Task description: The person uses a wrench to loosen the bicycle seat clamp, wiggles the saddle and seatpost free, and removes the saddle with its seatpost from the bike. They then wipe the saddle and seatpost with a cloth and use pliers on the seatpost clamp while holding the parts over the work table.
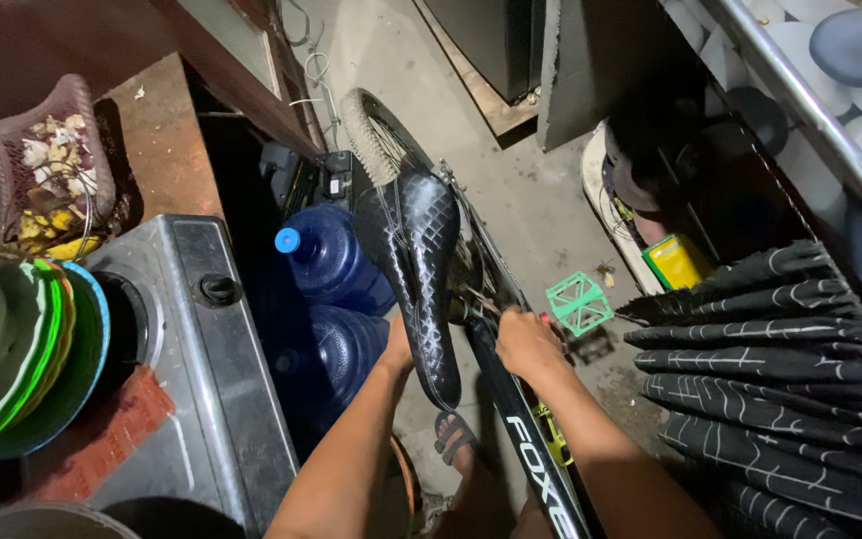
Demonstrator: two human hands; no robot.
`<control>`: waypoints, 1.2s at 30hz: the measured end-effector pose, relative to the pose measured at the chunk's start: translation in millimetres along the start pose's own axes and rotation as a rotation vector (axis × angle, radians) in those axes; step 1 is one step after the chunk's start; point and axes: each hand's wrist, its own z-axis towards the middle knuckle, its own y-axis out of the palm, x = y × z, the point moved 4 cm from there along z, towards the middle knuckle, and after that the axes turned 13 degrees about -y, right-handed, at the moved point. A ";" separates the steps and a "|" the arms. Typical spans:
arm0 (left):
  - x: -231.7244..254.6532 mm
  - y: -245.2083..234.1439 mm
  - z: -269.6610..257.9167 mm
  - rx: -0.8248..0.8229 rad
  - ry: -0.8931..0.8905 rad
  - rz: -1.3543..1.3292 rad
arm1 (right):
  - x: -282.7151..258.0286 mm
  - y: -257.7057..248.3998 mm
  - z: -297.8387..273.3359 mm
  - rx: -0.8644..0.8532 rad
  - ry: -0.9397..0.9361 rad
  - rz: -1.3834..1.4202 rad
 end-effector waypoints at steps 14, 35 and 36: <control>111.7 -125.9 -89.3 0.521 -0.438 0.650 | -19.4 4.8 17.5 -0.091 0.044 0.055; 206.2 -26.8 -125.8 0.693 0.072 0.508 | -63.8 -53.3 10.3 -0.124 0.218 0.160; 207.2 -26.6 -125.2 0.696 0.077 0.516 | -62.9 -53.1 8.1 -0.115 0.198 0.148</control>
